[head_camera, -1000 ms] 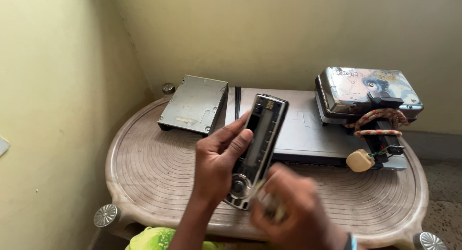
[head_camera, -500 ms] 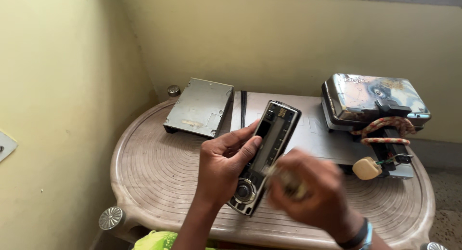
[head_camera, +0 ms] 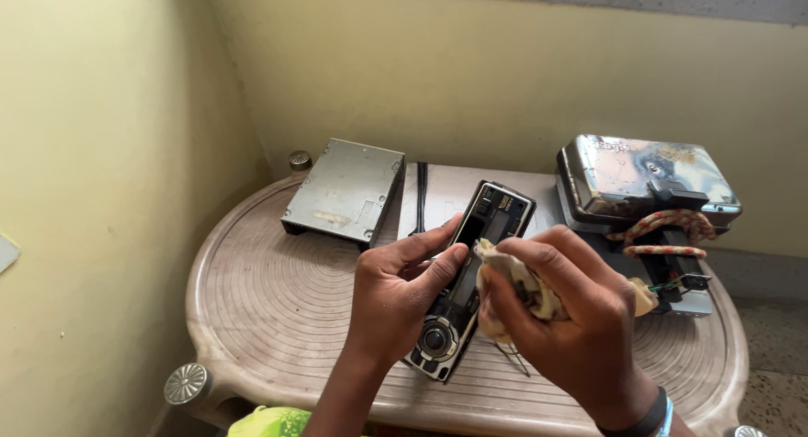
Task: The person wipes the exterior surfaces of a disassembled car stereo unit using a cloth. They clean the front face, sides, and back panel of the device, turning it over to reach different areas. The person also wipes the metal mounting bracket attached to the stereo.
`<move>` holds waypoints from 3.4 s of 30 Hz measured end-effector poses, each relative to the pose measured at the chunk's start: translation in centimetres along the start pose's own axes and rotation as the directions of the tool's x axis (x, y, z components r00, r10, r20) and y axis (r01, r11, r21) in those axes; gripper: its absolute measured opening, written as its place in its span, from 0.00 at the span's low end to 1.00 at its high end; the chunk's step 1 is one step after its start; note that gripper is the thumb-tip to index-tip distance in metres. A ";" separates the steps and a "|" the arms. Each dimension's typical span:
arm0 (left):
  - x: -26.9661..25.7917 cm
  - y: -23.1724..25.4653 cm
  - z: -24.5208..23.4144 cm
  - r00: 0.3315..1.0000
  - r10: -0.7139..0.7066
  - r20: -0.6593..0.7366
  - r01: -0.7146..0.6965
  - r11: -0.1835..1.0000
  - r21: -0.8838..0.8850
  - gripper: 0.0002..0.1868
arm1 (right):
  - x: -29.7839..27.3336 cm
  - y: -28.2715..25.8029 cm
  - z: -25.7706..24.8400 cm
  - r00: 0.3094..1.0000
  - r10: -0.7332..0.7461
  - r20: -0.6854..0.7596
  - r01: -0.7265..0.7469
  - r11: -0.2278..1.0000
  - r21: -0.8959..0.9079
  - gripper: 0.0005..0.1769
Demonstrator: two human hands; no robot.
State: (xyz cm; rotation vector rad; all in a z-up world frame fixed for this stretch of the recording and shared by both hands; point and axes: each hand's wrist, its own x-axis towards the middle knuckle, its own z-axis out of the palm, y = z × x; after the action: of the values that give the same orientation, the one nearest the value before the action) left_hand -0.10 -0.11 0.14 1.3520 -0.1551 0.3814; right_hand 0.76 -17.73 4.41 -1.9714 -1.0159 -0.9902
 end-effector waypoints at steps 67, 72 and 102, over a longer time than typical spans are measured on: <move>-3.6 1.2 4.2 0.984 0.068 0.163 -0.159 0.743 0.650 0.52 | 1.6 2.6 -2.3 0.844 0.536 -0.036 -0.515 0.827 0.226 0.08; -3.7 0.8 4.4 0.981 0.085 0.175 -0.183 0.718 0.671 0.52 | 1.3 4.0 -3.2 0.778 0.613 0.139 -0.610 0.685 0.399 0.11; -3.8 1.1 3.8 0.979 0.201 -0.011 -0.166 0.836 0.522 0.34 | -1.8 -0.8 -0.8 0.949 -0.288 0.127 0.300 0.950 -0.089 0.13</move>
State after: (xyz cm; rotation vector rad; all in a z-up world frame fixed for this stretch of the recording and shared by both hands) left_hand -3.60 -4.26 0.71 1.8660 -0.1315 0.6645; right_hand -0.90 -18.63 3.38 -2.0197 -1.3769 -1.1229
